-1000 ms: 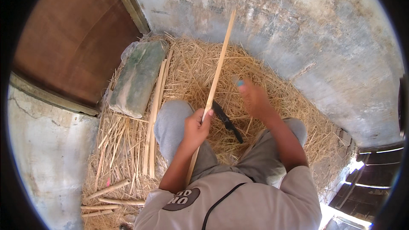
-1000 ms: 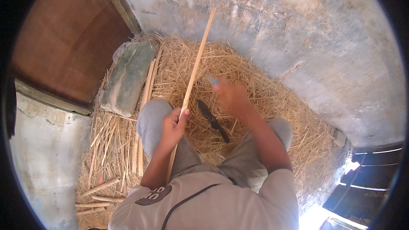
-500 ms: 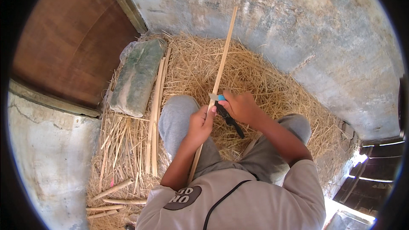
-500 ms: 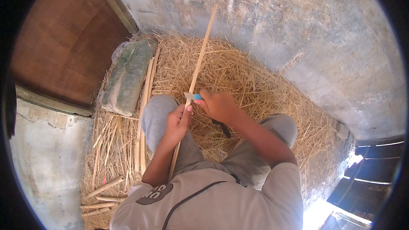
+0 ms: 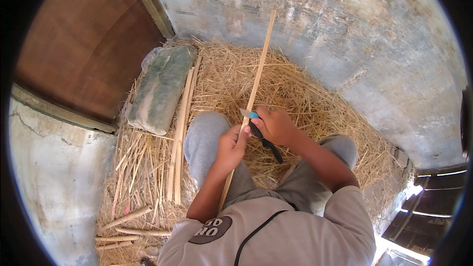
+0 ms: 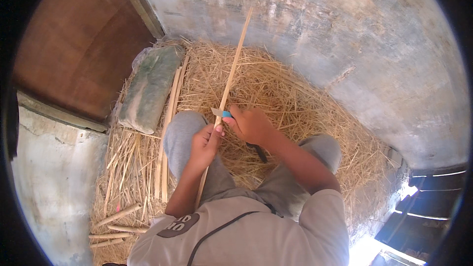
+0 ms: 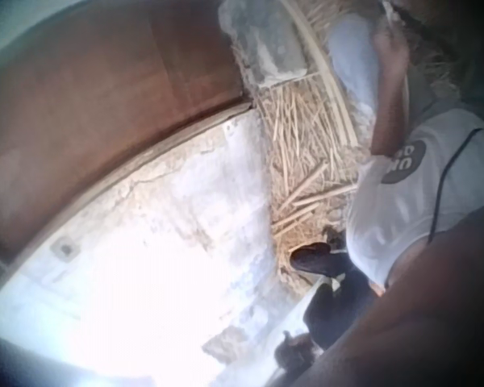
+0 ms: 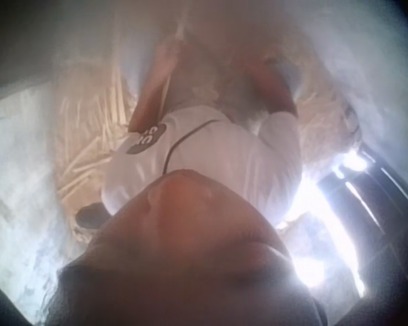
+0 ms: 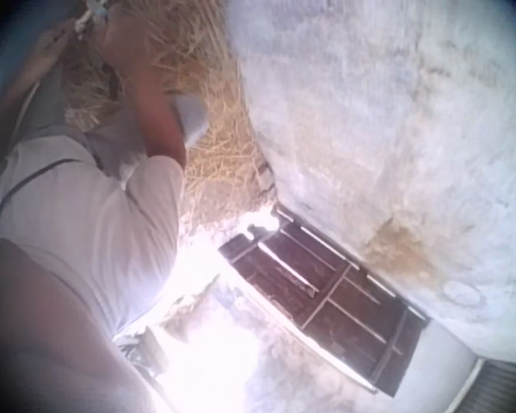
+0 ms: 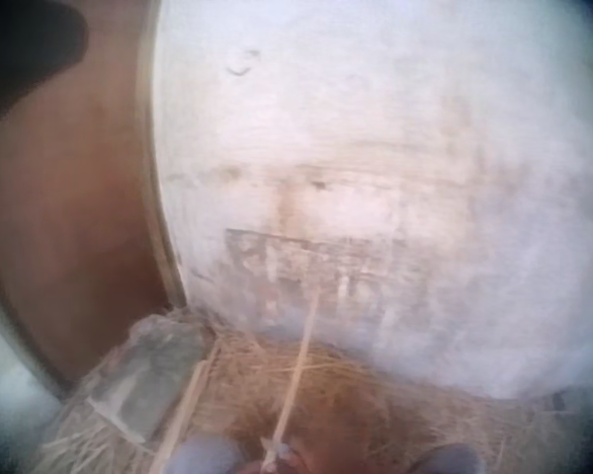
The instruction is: The person sits on a straw-covered floor and uses a large knife to shave and smooth a long, thin wooden stick. They then switch to a smaller utility knife to further refine the stick's surface and shape, holding the wood vertically and horizontally while working.
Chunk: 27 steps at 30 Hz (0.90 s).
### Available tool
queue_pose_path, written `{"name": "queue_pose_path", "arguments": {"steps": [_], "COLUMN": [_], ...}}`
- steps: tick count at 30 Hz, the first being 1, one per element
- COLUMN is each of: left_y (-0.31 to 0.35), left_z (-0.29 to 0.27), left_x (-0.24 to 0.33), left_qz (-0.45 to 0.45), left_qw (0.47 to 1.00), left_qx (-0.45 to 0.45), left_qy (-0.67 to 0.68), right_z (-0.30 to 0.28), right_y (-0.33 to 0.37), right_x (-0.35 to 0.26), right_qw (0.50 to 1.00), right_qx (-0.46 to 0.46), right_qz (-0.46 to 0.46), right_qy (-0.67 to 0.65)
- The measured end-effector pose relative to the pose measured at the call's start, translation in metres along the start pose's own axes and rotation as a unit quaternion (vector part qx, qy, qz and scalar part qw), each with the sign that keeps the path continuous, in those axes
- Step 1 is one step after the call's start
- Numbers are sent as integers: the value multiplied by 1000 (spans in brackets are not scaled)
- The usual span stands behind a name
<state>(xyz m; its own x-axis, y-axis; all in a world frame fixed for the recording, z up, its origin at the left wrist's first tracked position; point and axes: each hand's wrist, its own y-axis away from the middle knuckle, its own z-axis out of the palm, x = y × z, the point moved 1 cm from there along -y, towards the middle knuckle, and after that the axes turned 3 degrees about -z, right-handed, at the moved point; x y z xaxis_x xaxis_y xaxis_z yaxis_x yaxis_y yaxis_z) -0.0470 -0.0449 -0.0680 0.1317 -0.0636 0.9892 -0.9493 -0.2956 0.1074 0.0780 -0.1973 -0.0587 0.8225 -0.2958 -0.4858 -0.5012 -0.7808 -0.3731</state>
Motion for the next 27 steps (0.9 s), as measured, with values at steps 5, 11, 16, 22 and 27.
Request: {"name": "queue_pose_path", "arguments": {"steps": [5,11,16,22,27], "left_y": [2,3,-1,9,5], "left_z": [-2,-1,5,9,6], "left_x": [0,1,2,6,5], "left_qz": [16,31,45,2,27], "left_qw": [999,997,995,991,996], "left_qx": [4,3,12,-18,2], "left_qy": [-45,-68,-87,-130,-85], "right_z": [-3,5,-1,-37,-18], "right_y": [0,6,4,-8,-2], "right_x": [0,6,7,51,24], "right_qw": [999,999,995,988,997], "right_qx": [-2,0,7,-16,-5], "right_qz": [-23,-24,-23,118,73], "right_qy": [30,46,100,96,-3]}}
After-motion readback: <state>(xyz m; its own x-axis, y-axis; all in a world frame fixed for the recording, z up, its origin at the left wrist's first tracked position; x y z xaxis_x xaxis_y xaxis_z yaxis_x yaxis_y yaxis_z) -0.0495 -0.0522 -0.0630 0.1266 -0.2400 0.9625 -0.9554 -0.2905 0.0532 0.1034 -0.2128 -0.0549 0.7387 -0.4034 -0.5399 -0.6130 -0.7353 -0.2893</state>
